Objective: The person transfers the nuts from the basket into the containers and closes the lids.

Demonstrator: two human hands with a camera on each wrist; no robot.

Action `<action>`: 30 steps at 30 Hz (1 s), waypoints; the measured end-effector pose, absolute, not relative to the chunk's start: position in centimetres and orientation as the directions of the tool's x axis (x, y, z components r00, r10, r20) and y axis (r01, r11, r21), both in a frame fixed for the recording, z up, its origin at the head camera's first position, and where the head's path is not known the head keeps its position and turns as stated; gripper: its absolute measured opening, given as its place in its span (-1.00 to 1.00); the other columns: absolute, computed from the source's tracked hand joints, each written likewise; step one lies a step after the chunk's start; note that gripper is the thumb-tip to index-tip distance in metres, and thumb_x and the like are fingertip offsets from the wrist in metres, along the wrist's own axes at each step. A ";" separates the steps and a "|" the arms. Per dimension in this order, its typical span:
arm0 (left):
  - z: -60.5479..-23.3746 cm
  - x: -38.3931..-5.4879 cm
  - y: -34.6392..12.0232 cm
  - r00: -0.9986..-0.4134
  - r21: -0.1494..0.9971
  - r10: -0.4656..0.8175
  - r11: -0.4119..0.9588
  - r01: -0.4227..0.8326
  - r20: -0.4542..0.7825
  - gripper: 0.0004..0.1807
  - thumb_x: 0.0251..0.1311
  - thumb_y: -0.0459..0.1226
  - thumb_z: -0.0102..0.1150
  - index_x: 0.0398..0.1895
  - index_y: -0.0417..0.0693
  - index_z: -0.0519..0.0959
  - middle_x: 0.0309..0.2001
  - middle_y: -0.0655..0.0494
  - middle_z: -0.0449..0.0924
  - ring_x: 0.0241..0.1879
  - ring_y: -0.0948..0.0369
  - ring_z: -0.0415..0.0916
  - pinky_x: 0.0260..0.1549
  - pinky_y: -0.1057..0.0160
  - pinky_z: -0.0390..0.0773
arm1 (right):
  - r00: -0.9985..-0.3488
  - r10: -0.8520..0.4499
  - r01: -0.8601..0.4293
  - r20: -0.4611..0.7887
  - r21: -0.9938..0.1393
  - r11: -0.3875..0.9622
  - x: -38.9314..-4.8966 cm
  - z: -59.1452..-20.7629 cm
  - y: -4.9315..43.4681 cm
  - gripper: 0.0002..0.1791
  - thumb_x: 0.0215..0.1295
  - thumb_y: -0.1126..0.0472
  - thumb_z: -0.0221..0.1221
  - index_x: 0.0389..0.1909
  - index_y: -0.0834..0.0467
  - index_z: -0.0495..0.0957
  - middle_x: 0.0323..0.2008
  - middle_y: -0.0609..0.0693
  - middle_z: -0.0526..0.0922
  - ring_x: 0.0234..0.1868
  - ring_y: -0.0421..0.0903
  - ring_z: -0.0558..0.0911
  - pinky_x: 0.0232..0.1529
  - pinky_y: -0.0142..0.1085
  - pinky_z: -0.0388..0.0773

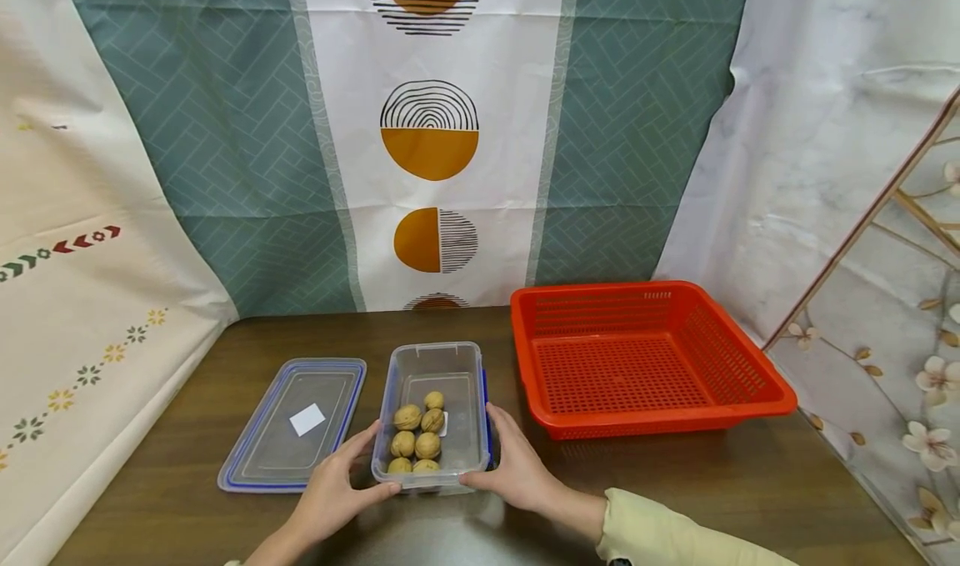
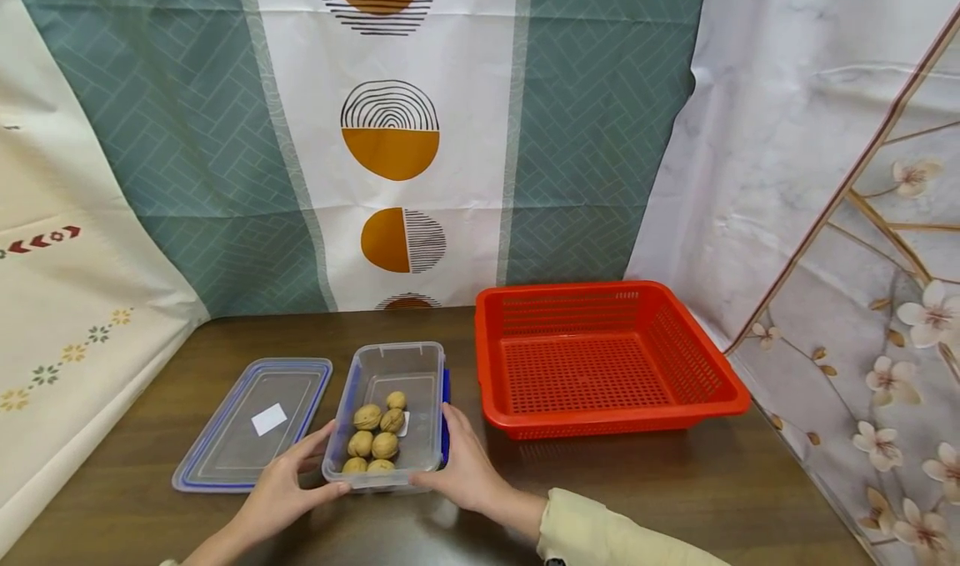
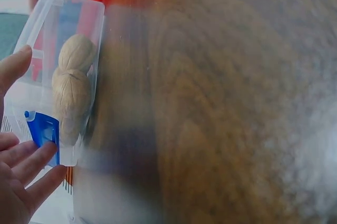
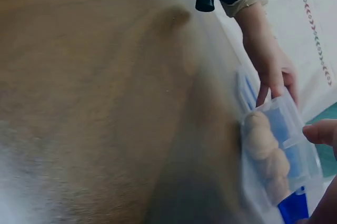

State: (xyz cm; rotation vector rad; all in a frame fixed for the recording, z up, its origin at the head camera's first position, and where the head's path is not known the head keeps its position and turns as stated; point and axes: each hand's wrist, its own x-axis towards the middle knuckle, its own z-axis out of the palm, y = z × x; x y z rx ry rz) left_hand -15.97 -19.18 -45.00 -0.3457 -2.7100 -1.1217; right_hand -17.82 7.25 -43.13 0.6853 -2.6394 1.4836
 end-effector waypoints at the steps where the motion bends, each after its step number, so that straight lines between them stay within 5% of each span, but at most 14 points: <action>1: -45.0 -16.0 -19.1 -0.955 0.670 0.141 0.686 0.283 0.259 -0.06 -0.28 0.05 0.43 0.25 -0.10 0.32 0.15 -0.07 0.40 -0.04 0.06 0.49 -0.24 0.16 0.58 | -0.899 -0.362 -0.395 0.246 -0.811 0.431 -17.8 -43.4 7.4 0.00 -0.20 0.12 0.42 0.23 0.46 0.13 0.19 0.33 0.24 0.14 0.18 0.33 0.10 0.06 0.32; 8: -44.7 -16.2 -18.9 -0.953 0.674 0.147 0.679 0.292 0.264 -0.07 -0.28 0.02 0.44 0.24 -0.14 0.33 0.13 -0.10 0.42 -0.06 0.05 0.50 -0.23 0.13 0.58 | -0.899 -0.375 -0.351 0.227 -0.885 0.307 -17.9 -44.2 7.9 -0.07 -0.12 0.24 0.40 0.23 0.48 0.12 0.16 0.37 0.28 0.16 0.22 0.33 0.08 -0.01 0.37; 21: -44.7 -16.5 -19.2 -0.945 0.675 0.178 0.664 0.322 0.276 -0.08 -0.27 0.02 0.44 0.22 -0.19 0.34 0.10 -0.08 0.45 -0.06 0.07 0.51 -0.18 0.12 0.56 | -0.901 -0.376 -0.340 0.214 -0.888 0.310 -18.0 -44.3 8.0 -0.10 -0.08 0.21 0.38 0.22 0.49 0.14 0.13 0.39 0.30 0.14 0.21 0.36 0.09 -0.04 0.37; 30: -43.2 -18.0 -23.0 -0.918 0.548 0.171 0.757 0.355 0.359 -0.15 -0.17 0.00 0.39 0.21 -0.20 0.33 0.06 -0.11 0.49 -0.07 0.02 0.51 -0.19 0.04 0.54 | -0.892 -0.396 -0.346 0.218 -0.892 0.290 -18.0 -43.8 8.0 -0.10 -0.08 0.25 0.38 0.22 0.51 0.11 0.12 0.42 0.30 0.12 0.22 0.39 0.08 -0.03 0.37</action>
